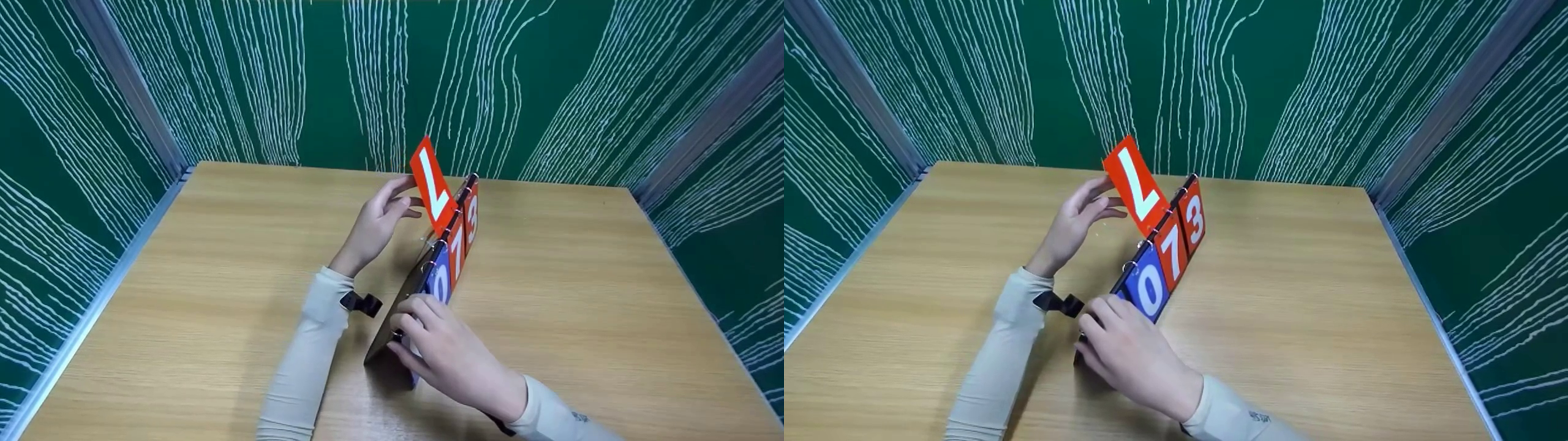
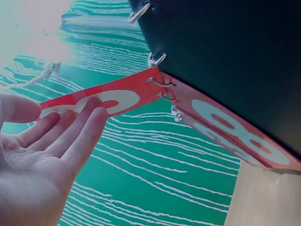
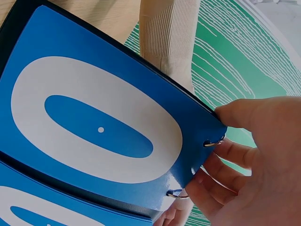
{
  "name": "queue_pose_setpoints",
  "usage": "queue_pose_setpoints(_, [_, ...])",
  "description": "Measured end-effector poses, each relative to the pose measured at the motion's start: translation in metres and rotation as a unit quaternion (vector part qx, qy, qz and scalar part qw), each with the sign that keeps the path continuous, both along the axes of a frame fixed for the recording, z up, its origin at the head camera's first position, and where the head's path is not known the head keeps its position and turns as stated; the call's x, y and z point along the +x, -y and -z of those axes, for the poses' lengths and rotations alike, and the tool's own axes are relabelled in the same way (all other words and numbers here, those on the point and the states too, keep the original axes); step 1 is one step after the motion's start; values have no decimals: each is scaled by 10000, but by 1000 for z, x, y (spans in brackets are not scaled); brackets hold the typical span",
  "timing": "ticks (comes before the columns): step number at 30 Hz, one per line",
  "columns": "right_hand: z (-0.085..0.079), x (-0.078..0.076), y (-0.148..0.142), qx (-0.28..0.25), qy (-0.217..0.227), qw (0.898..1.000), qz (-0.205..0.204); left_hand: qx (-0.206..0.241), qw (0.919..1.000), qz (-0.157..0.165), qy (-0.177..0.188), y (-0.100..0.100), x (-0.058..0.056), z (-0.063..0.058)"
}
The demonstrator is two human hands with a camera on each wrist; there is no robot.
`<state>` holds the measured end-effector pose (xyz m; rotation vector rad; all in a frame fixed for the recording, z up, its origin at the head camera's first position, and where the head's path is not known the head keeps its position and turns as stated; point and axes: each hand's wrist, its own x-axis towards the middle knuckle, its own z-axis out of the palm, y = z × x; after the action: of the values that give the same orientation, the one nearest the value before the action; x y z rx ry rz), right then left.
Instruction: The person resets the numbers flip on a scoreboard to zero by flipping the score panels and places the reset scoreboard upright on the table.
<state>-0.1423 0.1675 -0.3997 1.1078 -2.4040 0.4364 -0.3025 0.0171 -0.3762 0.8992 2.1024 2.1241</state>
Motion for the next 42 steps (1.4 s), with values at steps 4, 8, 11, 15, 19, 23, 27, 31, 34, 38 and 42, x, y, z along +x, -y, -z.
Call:
queue_pose_setpoints(4, [0,0,0,-54,-37,10000,-36,-66,9999,115,107,-6,1,3])
queue_pose_setpoints(8, [0,0,0,-48,-55,10000,-43,-200,9994,165,241,-11,1,5])
queue_pose_setpoints(11, [0,1,0,-29,-67,10000,-36,-258,9992,194,225,-14,1,6])
queue_pose_setpoints(15, [0,1,0,-6,-72,10000,-12,-300,9989,301,180,-17,2,7])
queue_pose_setpoints(19, [-1,0,-1,-8,-100,9999,-25,-397,9983,383,166,-20,3,8])
queue_pose_setpoints(23, [-1,0,-1,-17,-124,9999,-48,-503,9977,427,175,-24,5,9])
queue_pose_setpoints(27, [0,0,0,-9,-143,9999,-52,-593,9964,556,228,-28,6,11])
queue_pose_setpoints(31, [0,-2,0,-7,-198,9998,-67,-819,9943,647,235,-30,8,12])
queue_pose_setpoints(34, [1,-2,0,20,-213,9998,-44,-1024,9923,668,188,-33,7,13])
queue_pose_setpoints(38, [0,-1,-1,86,-125,9999,20,-1159,9905,710,203,-34,8,13])
queue_pose_setpoints(42, [-1,0,-1,83,-58,9999,13,-1165,9899,787,200,-34,8,13])
